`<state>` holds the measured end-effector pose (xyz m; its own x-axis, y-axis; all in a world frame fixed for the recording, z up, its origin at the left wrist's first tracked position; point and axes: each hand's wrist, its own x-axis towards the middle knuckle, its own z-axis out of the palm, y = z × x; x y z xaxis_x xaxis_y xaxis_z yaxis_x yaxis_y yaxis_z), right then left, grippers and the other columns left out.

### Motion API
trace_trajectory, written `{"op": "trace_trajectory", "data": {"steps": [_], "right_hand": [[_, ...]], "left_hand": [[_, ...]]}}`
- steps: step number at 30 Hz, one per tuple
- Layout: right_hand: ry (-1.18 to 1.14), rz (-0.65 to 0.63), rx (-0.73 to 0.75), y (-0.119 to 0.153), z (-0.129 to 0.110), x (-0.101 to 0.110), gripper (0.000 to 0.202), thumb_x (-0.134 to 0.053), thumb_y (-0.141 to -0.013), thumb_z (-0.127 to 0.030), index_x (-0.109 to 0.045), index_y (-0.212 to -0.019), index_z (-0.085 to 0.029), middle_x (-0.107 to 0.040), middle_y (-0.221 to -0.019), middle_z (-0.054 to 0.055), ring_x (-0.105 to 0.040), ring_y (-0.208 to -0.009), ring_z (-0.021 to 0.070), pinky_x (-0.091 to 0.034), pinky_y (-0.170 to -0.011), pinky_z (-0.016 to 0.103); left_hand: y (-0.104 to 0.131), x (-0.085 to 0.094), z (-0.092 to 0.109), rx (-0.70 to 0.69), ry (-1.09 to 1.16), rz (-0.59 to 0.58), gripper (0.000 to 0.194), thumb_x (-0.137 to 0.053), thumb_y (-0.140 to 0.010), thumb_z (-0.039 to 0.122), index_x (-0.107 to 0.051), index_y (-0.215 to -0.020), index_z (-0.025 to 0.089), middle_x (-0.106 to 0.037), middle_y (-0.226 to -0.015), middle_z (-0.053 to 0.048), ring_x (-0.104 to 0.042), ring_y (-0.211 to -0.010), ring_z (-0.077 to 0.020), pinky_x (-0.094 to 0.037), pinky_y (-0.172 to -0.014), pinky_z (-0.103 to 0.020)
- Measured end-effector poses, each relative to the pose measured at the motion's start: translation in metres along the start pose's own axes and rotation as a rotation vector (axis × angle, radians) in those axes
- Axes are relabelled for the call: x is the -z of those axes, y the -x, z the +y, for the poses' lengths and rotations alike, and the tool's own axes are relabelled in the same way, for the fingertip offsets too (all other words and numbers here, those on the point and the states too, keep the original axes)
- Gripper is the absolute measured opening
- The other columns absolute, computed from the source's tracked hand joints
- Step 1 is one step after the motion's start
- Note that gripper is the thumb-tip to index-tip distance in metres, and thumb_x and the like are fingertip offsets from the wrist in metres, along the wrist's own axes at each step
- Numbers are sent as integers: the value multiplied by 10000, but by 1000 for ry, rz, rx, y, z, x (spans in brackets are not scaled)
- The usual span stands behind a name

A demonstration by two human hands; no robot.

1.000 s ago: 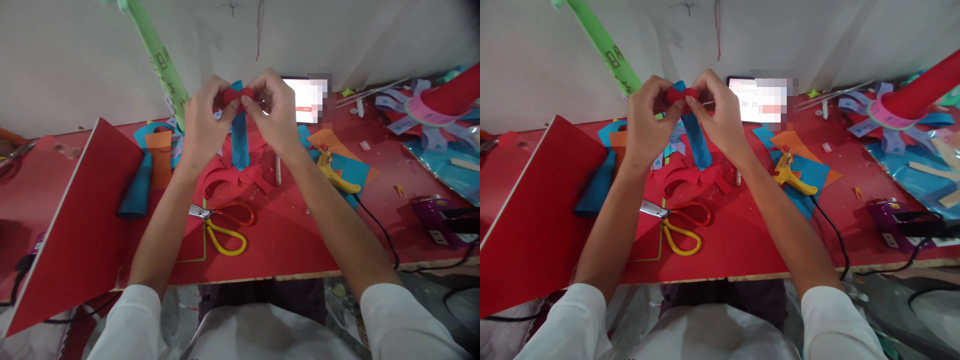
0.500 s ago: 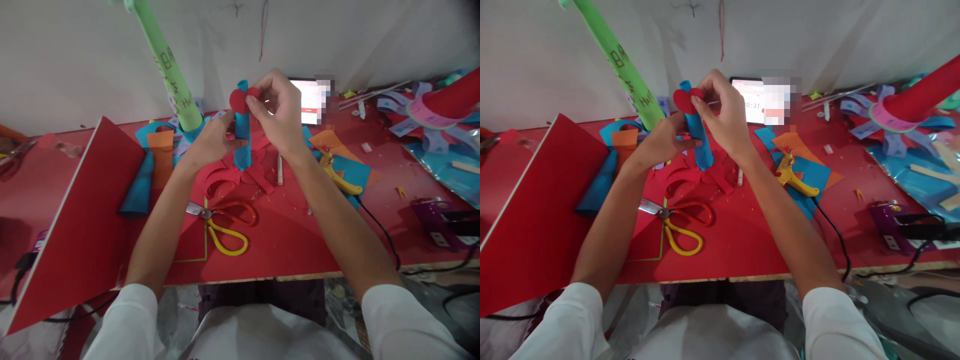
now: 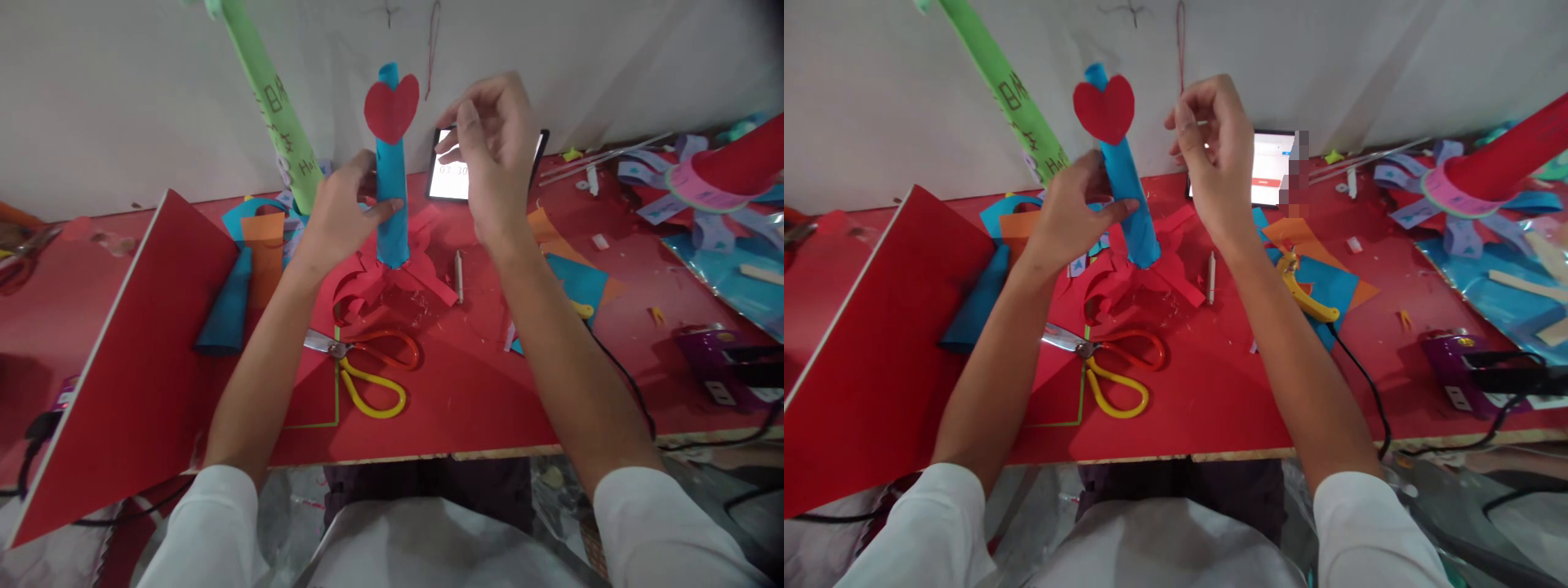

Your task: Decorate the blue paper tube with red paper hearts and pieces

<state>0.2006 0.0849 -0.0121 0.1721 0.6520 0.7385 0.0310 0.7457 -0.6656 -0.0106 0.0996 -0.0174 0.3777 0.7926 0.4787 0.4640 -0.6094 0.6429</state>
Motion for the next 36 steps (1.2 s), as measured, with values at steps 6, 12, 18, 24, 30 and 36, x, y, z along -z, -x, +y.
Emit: {"op": "trace_trajectory", "data": {"steps": [6,12,18,24,30,36], "right_hand": [[117,-217,-134,-6,-2,17,100,-706,-973,-369,-676,-910,-298,-751,-891,7,-698,-796,188,-580,-726,359],[75,-450,-195,4,-14,5,305,-793,-921,-518,-719,-1148,-327,-785,-1195,20,-731,-1123,230,-605,-968,397],[125,-403,-177,11,-9,-7,358,-782,-893,-596,-712,-1159,-367,-752,-1245,-17,-716,-1156,226,-613,-996,361],[119,-358,-160,12,-8,-9,329,-749,-924,-593,-709,-1165,-373,-748,-1236,-14,-705,-1191,252,-612,-1006,403],[98,-314,-140,7,-14,-5,357,-755,-919,-631,-677,-1069,-316,-759,-1106,5,-708,-1068,215,-601,-964,391],[172,-211,-146,-3,-15,10,288,-786,-888,-578,-639,-952,-339,-721,-989,-7,-706,-960,233,-628,-843,406]], "left_hand": [[7,8,31,-72,28,147,233,-774,-874,284,-583,-1007,293,-747,-949,21,-744,-891,-190,-604,-810,-368],[9,5,46,-83,84,188,214,-760,-907,322,-587,-1030,289,-765,-1010,30,-753,-914,-168,-609,-828,-340],[12,4,54,105,-117,77,249,-655,-974,352,-561,-1204,346,-769,-1129,55,-700,-1100,-169,-571,-991,-355],[19,0,64,76,-206,49,301,-572,-1026,320,-452,-1301,304,-736,-1286,0,-720,-1167,-166,-537,-1008,-319],[19,11,65,184,-351,-122,518,-578,-1047,532,-422,-1471,279,-686,-1429,-54,-673,-1303,-231,-498,-1099,-371],[21,33,34,219,-370,-598,1107,-716,-937,643,-64,-1731,232,-509,-1648,-162,-567,-1461,-330,-501,-1108,-392]]}}
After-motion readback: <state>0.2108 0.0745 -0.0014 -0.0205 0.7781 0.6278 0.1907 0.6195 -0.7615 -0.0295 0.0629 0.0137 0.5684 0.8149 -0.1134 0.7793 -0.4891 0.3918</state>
